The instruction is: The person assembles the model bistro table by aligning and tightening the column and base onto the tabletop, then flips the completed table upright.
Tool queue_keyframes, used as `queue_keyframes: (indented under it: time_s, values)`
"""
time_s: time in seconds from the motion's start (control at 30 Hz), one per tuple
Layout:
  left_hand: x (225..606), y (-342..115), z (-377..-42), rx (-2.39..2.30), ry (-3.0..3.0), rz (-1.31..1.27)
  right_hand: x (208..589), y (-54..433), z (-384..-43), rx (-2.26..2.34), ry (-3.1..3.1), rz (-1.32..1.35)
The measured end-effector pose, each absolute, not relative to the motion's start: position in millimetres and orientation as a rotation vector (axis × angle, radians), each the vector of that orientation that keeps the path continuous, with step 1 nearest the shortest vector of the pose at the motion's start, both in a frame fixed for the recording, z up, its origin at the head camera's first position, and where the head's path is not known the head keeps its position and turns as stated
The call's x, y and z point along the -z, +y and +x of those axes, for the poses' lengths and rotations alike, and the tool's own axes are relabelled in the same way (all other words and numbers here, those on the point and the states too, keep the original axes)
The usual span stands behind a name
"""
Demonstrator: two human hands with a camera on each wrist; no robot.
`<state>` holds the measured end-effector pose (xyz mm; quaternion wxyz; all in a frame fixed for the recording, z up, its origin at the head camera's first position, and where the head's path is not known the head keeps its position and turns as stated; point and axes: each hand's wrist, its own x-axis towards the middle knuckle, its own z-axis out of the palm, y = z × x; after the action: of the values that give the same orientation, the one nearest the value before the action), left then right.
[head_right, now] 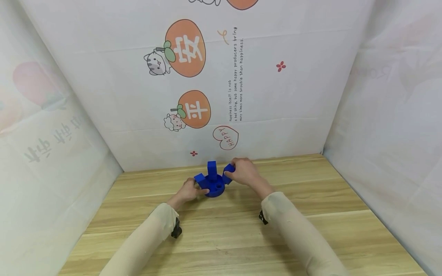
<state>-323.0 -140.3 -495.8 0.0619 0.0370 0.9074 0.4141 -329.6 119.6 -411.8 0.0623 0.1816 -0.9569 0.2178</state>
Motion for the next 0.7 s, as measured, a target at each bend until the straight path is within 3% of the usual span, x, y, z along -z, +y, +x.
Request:
queue_keyframes:
  time_s: [0.7]
  values:
    - [493.1,-139.6,-323.1,-1.251,2.743,0.062,411.4,86.4,-331.1,-0.56,-2.935,0.607]
